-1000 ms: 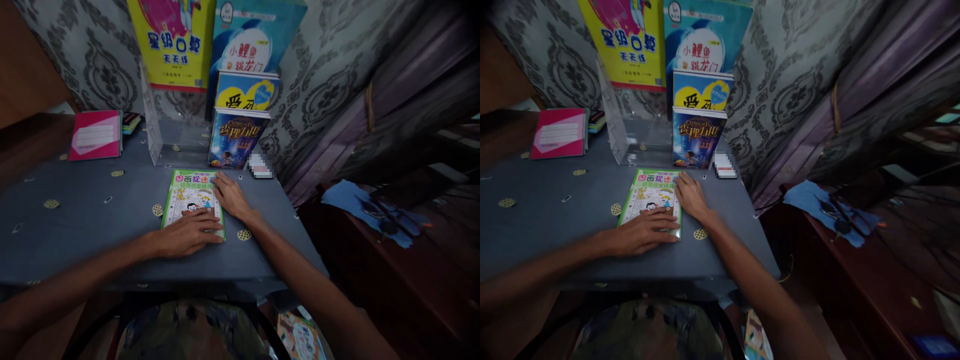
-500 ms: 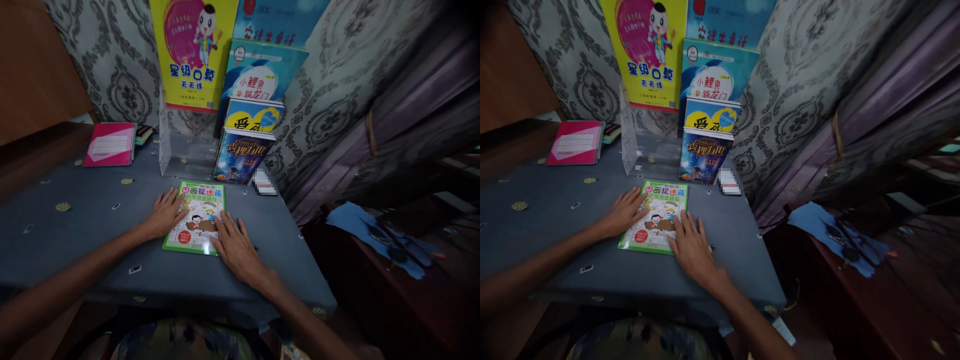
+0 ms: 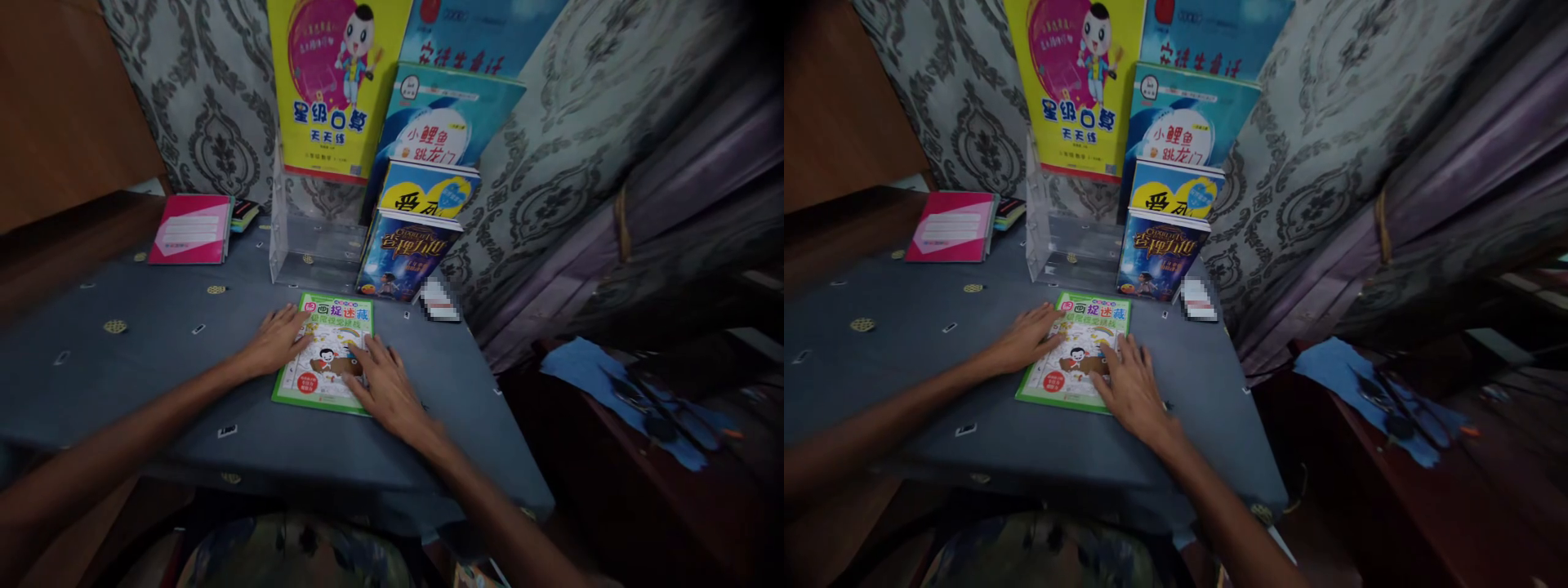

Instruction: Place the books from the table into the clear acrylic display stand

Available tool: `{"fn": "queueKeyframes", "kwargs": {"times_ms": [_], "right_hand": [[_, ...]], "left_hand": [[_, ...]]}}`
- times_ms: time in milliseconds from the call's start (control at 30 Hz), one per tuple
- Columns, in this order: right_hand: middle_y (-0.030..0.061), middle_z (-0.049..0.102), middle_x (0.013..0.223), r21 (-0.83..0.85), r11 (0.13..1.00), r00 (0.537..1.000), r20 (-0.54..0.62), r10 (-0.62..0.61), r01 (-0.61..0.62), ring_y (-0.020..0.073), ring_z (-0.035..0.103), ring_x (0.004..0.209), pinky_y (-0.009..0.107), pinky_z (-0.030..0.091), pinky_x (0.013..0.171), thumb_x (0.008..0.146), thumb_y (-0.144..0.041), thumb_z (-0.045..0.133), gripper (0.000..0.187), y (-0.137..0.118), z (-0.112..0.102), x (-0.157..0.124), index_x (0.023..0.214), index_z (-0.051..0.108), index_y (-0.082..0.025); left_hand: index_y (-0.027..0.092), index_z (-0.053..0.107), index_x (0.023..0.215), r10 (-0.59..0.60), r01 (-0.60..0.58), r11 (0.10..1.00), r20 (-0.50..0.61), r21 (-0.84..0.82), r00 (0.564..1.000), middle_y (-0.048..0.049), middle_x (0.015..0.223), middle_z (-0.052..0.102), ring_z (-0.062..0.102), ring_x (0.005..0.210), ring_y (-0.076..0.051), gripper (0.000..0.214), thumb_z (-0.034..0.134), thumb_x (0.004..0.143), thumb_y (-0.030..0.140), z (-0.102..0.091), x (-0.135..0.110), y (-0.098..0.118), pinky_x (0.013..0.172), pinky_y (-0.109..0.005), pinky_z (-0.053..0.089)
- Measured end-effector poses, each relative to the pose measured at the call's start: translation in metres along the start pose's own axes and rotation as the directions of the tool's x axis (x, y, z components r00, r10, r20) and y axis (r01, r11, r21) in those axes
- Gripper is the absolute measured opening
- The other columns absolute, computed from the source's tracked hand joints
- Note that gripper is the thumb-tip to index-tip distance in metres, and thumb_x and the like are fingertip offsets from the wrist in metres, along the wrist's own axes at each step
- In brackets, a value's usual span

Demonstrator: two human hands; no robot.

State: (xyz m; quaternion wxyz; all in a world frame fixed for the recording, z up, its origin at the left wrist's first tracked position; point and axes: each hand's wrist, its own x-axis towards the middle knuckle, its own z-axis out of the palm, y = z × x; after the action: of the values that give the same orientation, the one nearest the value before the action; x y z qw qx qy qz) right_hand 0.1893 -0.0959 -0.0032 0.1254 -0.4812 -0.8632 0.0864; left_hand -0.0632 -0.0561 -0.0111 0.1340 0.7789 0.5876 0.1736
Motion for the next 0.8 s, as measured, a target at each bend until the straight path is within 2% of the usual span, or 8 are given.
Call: {"fn": "queueKeyframes", "kwargs": {"times_ms": [100, 167, 267, 333, 400, 533, 700, 800], "right_hand": [[0.0203, 0.047, 0.152, 0.025, 1.000, 0.999, -0.040, -0.004, 0.005, 0.0388, 0.039, 0.145, 0.062, 0.035, 0.115, 0.099, -0.039, 0.049, 0.048, 0.000, 0.009, 0.009, 0.141, 0.054, -0.016], [0.0193, 0.047, 0.152, 0.060, 0.998, 0.998, -0.067, -0.017, 0.021, 0.0388, 0.038, 0.145, 0.063, 0.034, 0.115, 0.098, -0.039, 0.049, 0.047, -0.001, 0.014, 0.011, 0.139, 0.057, -0.017], [0.0198, 0.045, 0.154, 0.154, 0.988, 0.994, -0.106, -0.011, 0.027, 0.0375, 0.036, 0.147, 0.062, 0.032, 0.118, 0.098, -0.039, 0.049, 0.047, 0.003, 0.020, 0.009, 0.138, 0.057, -0.015], [0.0193, 0.041, 0.158, 0.253, 0.968, 0.986, -0.163, 0.037, 0.005, 0.0339, 0.033, 0.150, 0.059, 0.031, 0.119, 0.098, -0.039, 0.048, 0.052, 0.009, 0.024, 0.007, 0.144, 0.051, -0.015], [0.0198, 0.036, 0.160, 0.367, 0.929, 0.962, -0.230, 0.147, -0.055, 0.0308, 0.031, 0.151, 0.055, 0.032, 0.120, 0.099, -0.042, 0.045, 0.060, 0.016, 0.029, 0.009, 0.151, 0.041, -0.012], [0.0187, 0.049, 0.152, 0.624, 0.765, 0.879, -0.264, 0.396, -0.157, 0.0309, 0.044, 0.143, 0.052, 0.040, 0.115, 0.097, -0.050, 0.046, 0.065, 0.026, 0.035, 0.021, 0.150, 0.042, -0.013], [0.0128, 0.072, 0.118, 0.881, 0.464, 0.823, -0.193, 0.535, -0.095, 0.0273, 0.067, 0.109, 0.043, 0.056, 0.093, 0.096, -0.047, 0.044, 0.047, 0.006, 0.014, 0.046, 0.127, 0.060, -0.015], [0.0105, 0.072, 0.113, 0.858, 0.510, 0.783, -0.358, 0.508, 0.061, 0.0244, 0.067, 0.103, 0.039, 0.055, 0.092, 0.098, -0.047, 0.040, 0.042, -0.019, -0.008, 0.054, 0.118, 0.060, -0.016]], "left_hand": [[0.016, 0.054, 0.136, -0.023, -0.007, 0.936, -0.080, -0.352, 0.997, -0.0165, 0.140, 0.060, 0.055, 0.132, -0.033, 0.052, 0.057, 0.089, 0.038, -0.004, 0.009, -0.002, 0.112, -0.053, 0.041], [0.018, 0.055, 0.132, -0.149, 0.059, 0.761, -0.085, -0.647, 0.985, -0.0134, 0.130, 0.066, 0.066, 0.115, -0.029, 0.051, 0.064, 0.084, 0.034, -0.005, 0.014, -0.003, 0.099, -0.046, 0.053], [0.017, 0.059, 0.124, -0.315, 0.243, 0.364, 0.126, -0.899, 0.941, -0.0112, 0.112, 0.073, 0.074, 0.092, -0.025, 0.050, 0.073, 0.076, 0.027, -0.005, 0.017, -0.002, 0.076, -0.036, 0.061], [0.014, 0.062, 0.118, -0.284, 0.334, 0.174, 0.278, -0.926, 0.918, -0.0124, 0.104, 0.076, 0.075, 0.087, -0.025, 0.047, 0.076, 0.074, 0.021, -0.006, 0.016, 0.001, 0.070, -0.033, 0.062], [0.011, 0.063, 0.116, -0.207, 0.343, 0.063, 0.324, -0.937, 0.923, -0.0145, 0.104, 0.076, 0.076, 0.089, -0.025, 0.042, 0.074, 0.075, 0.017, -0.009, 0.013, 0.005, 0.073, -0.033, 0.063], [0.010, 0.063, 0.122, -0.140, 0.229, -0.019, 0.229, -0.973, 0.963, -0.0161, 0.115, 0.075, 0.075, 0.099, -0.026, 0.041, 0.068, 0.081, 0.013, -0.021, 0.010, 0.012, 0.086, -0.037, 0.063], [0.014, 0.059, 0.130, -0.147, 0.117, 0.033, 0.111, -0.993, 0.983, -0.0136, 0.121, 0.073, 0.072, 0.108, -0.026, 0.042, 0.062, 0.088, 0.019, -0.039, 0.014, 0.029, 0.096, -0.042, 0.059], [0.018, 0.058, 0.133, -0.281, -0.020, 0.125, -0.055, -0.992, 0.958, -0.0099, 0.122, 0.072, 0.068, 0.114, -0.025, 0.040, 0.055, 0.094, 0.028, -0.045, 0.016, 0.044, 0.102, -0.042, 0.055]]}}
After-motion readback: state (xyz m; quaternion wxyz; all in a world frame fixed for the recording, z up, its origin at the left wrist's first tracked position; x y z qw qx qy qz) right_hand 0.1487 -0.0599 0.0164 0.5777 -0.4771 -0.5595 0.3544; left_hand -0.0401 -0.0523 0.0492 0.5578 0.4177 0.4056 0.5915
